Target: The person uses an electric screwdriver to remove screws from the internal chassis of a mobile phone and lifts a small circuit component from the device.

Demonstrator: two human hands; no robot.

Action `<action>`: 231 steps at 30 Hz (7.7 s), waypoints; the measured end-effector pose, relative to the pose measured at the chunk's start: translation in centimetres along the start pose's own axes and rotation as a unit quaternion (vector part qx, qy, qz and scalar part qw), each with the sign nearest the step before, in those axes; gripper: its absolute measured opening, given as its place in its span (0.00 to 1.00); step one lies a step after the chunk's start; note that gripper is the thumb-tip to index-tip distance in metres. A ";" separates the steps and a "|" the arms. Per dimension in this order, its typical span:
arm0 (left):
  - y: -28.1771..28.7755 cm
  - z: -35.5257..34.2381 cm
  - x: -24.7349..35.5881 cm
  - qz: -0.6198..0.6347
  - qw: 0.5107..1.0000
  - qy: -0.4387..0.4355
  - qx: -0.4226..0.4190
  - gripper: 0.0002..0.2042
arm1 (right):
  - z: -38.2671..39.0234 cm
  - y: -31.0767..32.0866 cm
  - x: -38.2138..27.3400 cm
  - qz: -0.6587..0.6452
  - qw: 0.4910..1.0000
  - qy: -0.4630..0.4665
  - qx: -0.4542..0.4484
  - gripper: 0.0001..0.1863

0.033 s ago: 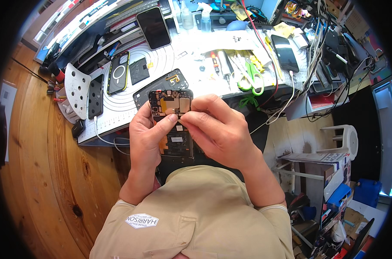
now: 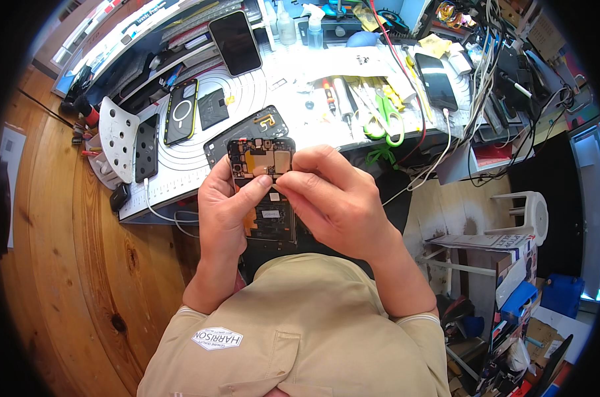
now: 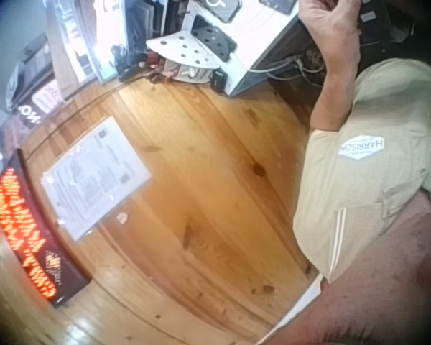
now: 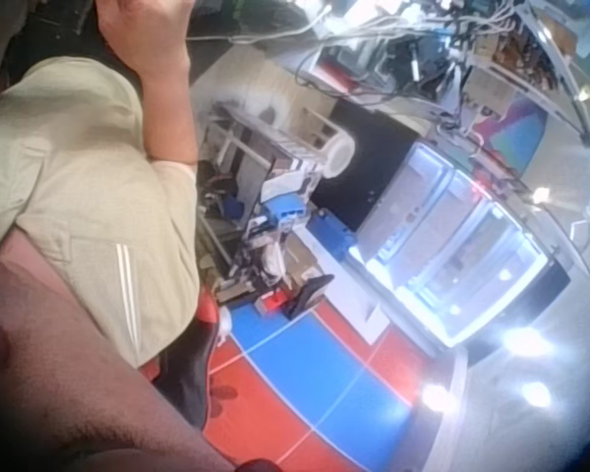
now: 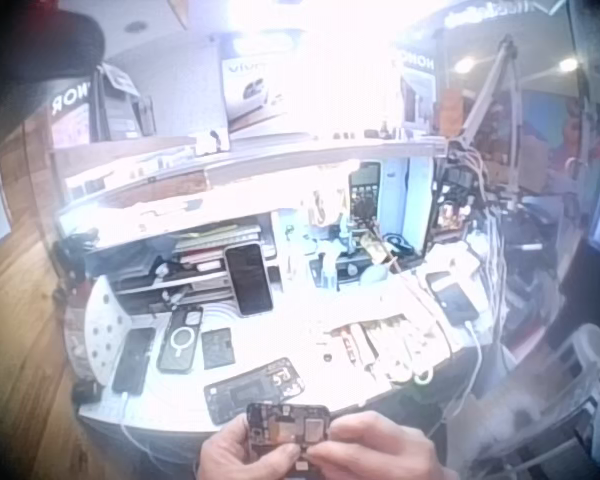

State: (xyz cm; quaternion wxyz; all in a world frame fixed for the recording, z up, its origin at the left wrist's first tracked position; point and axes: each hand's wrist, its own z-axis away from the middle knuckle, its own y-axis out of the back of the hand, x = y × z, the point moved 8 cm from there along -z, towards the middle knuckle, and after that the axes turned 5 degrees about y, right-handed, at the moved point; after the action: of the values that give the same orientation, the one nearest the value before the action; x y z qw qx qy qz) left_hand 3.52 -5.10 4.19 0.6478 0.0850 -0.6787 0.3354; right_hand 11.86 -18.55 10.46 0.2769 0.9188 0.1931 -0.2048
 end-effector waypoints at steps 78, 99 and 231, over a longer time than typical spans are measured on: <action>2.2 1.4 -3.9 0.037 0.997 0.061 -0.029 0.15 | 7.9 -5.8 5.7 -0.384 0.804 -0.453 0.028 0.08; 6.6 3.0 -3.8 0.053 0.997 0.047 0.043 0.15 | 6.4 -8.9 3.8 -0.346 0.850 -0.397 -0.032 0.15; 3.4 6.9 1.8 -0.109 0.947 -0.300 -0.034 0.13 | 3.2 -3.6 -5.8 -0.037 0.979 0.194 0.044 0.14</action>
State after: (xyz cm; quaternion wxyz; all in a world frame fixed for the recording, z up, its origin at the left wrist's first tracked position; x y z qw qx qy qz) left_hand -4.32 -5.87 5.11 0.4498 0.2332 -0.8390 0.1983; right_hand 4.48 -19.07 9.28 0.1858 0.9445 0.2676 -0.0414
